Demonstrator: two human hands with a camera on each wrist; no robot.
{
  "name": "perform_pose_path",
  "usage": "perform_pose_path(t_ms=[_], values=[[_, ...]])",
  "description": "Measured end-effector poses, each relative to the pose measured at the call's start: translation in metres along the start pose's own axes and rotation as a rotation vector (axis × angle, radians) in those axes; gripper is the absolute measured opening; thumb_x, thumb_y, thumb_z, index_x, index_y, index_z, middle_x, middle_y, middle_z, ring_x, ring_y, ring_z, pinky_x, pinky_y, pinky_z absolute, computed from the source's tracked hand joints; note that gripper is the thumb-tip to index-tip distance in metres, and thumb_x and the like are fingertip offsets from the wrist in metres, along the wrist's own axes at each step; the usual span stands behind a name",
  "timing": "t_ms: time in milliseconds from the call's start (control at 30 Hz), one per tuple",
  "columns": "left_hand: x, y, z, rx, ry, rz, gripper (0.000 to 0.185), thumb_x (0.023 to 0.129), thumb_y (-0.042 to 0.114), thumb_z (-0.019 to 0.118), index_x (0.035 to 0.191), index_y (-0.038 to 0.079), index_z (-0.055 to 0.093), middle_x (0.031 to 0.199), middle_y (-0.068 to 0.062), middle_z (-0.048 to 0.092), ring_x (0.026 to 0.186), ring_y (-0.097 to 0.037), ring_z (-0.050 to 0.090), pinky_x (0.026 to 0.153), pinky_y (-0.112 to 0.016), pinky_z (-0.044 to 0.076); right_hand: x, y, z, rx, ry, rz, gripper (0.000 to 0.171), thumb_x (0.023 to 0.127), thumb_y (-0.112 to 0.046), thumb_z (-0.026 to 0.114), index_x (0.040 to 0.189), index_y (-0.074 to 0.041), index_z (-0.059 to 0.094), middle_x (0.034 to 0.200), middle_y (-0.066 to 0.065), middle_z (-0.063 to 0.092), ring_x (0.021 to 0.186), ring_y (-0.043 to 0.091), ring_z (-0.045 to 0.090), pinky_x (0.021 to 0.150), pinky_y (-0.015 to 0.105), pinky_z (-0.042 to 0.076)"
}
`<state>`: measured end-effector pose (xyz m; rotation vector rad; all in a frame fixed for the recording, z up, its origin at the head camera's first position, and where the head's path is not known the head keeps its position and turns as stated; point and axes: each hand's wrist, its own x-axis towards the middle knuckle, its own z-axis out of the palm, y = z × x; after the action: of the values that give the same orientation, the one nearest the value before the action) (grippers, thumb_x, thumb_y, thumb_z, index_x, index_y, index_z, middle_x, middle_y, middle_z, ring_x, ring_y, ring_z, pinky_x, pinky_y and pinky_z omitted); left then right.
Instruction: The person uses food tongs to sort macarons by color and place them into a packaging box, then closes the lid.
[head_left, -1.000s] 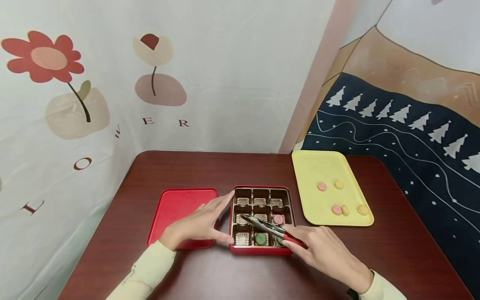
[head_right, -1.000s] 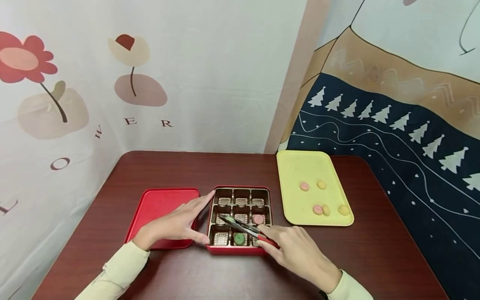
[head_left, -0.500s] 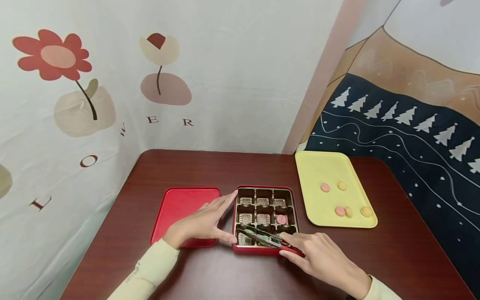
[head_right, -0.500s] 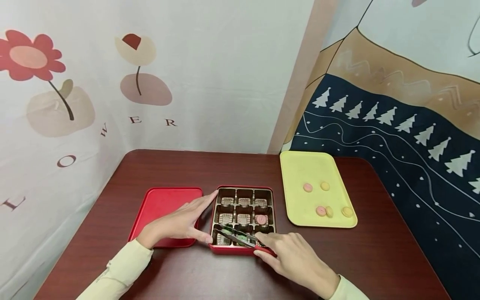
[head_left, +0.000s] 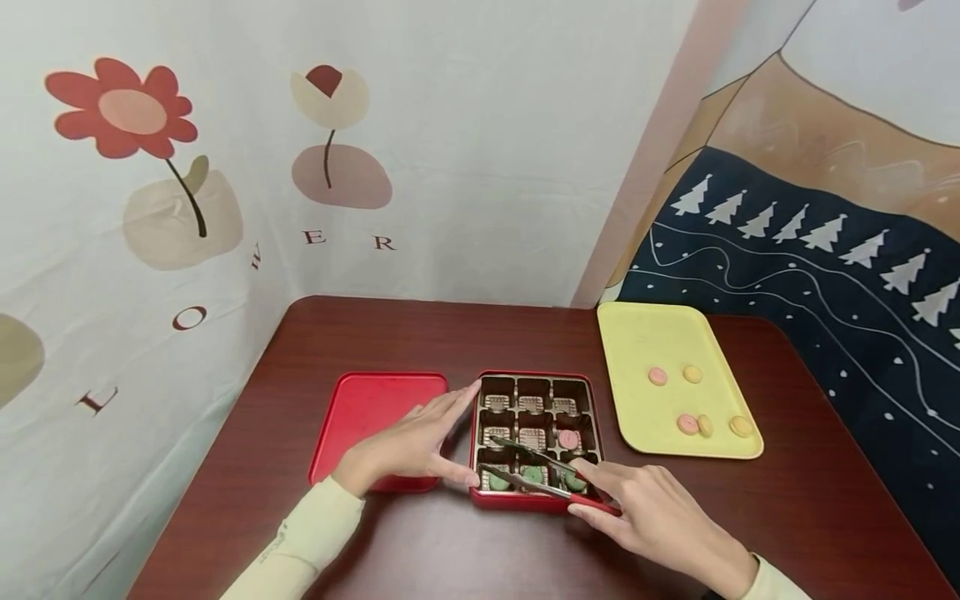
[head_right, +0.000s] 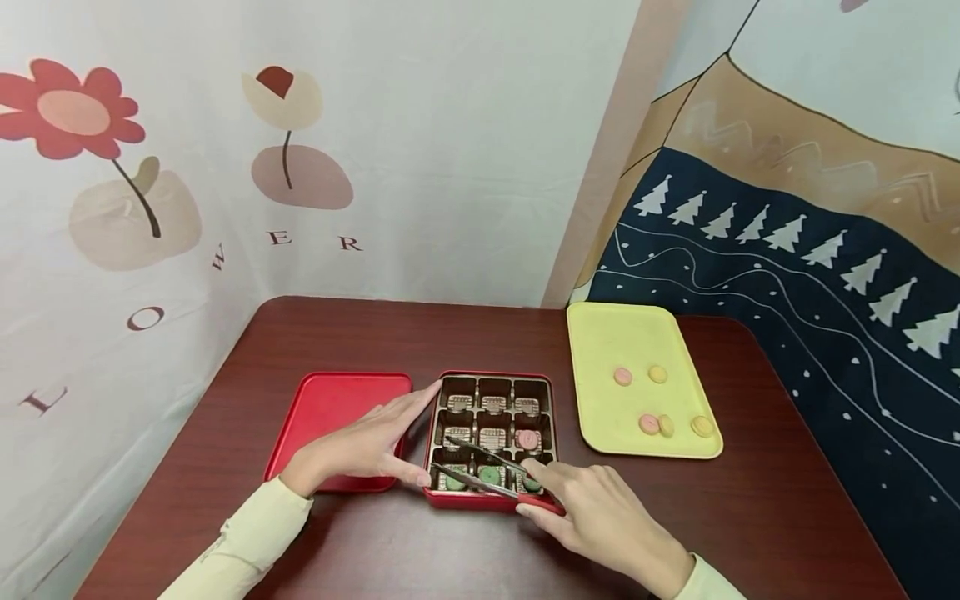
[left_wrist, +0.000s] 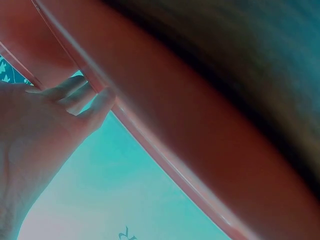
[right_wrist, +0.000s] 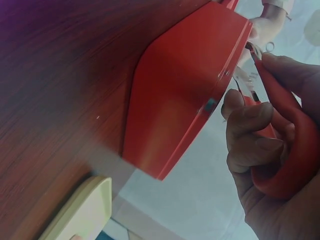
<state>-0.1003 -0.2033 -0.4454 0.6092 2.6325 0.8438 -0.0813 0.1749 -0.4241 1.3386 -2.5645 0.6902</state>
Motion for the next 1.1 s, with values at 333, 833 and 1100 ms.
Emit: perform_pose_path(t_ms=[333, 833, 1100], values=[[-0.002, 0.0, 0.001, 0.017, -0.013, -0.001, 0.137, 0.081, 0.08, 0.081, 0.177, 0.031, -0.003, 0.18, -0.011, 0.019, 0.164, -0.039, 0.017, 0.125, -0.073, 0.019, -0.009, 0.024, -0.011, -0.022, 0.09, 0.134, 0.053, 0.087, -0.031, 0.095, 0.131, -0.008, 0.079, 0.098, -0.005, 0.079, 0.064, -0.006, 0.045, 0.053, 0.014, 0.038], [-0.001, 0.001, 0.0, 0.006, -0.009, -0.008, 0.137, 0.081, 0.076, 0.084, 0.177, 0.032, -0.003, 0.18, -0.012, 0.02, 0.164, -0.04, 0.017, 0.125, -0.073, 0.018, -0.041, 0.099, -0.04, -0.215, 0.195, 0.421, 0.055, 0.086, -0.027, 0.094, 0.129, 0.001, 0.076, 0.08, 0.012, 0.07, 0.059, 0.024, 0.056, 0.047, 0.046, 0.045], [-0.002, 0.001, 0.0, 0.016, -0.016, -0.017, 0.137, 0.081, 0.08, 0.082, 0.177, 0.032, -0.003, 0.179, -0.016, 0.021, 0.165, -0.039, 0.016, 0.126, -0.071, 0.018, -0.056, 0.123, -0.045, -0.225, 0.079, 0.597, 0.053, 0.096, -0.039, 0.086, 0.122, 0.004, 0.071, 0.069, 0.01, 0.06, 0.056, 0.03, 0.057, 0.046, 0.053, 0.044]])
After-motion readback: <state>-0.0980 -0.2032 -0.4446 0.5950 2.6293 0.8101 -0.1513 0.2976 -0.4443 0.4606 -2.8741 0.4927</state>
